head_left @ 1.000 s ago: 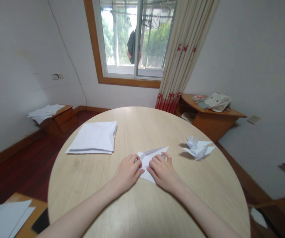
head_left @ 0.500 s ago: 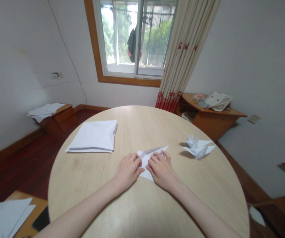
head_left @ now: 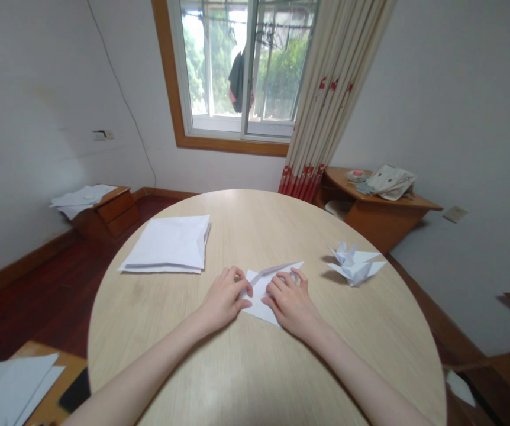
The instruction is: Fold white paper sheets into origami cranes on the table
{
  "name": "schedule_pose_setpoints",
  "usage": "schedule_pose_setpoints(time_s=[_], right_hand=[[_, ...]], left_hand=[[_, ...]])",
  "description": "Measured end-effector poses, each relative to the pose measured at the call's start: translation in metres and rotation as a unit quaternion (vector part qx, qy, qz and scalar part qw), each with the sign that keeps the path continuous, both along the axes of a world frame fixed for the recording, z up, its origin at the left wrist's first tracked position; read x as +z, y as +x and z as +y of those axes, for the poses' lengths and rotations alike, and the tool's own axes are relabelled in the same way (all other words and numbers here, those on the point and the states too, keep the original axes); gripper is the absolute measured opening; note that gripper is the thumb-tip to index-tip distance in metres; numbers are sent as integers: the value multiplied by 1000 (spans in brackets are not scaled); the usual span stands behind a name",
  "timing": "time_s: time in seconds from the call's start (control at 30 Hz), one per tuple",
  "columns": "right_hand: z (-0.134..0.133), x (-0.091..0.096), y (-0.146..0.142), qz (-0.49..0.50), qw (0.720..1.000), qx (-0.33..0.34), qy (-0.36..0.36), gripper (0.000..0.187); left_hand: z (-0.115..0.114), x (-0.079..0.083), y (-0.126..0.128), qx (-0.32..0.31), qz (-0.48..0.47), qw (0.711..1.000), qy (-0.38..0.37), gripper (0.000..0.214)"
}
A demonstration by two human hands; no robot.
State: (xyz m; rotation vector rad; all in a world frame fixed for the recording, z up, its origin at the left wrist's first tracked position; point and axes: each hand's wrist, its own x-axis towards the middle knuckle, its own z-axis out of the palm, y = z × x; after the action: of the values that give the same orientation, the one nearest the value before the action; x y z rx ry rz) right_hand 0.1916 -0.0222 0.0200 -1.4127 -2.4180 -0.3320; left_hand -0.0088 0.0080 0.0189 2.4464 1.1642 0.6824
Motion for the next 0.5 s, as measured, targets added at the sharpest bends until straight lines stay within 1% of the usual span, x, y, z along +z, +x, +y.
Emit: schedule_pose_setpoints(time_s=[0.17,0.33,0.5], right_hand=[[1,3,3,7,1000,-9,7,8],[0,7,7,20,1000,-17,-8,6],[-1,11,7,21,1000,-13,-19,11]], left_hand=[[1,0,-1,-6,-10,1000,-22,19],[-1,1,0,-17,-12,1000,-20,20],[0,-2,0,-41,-5,999,-5,27]])
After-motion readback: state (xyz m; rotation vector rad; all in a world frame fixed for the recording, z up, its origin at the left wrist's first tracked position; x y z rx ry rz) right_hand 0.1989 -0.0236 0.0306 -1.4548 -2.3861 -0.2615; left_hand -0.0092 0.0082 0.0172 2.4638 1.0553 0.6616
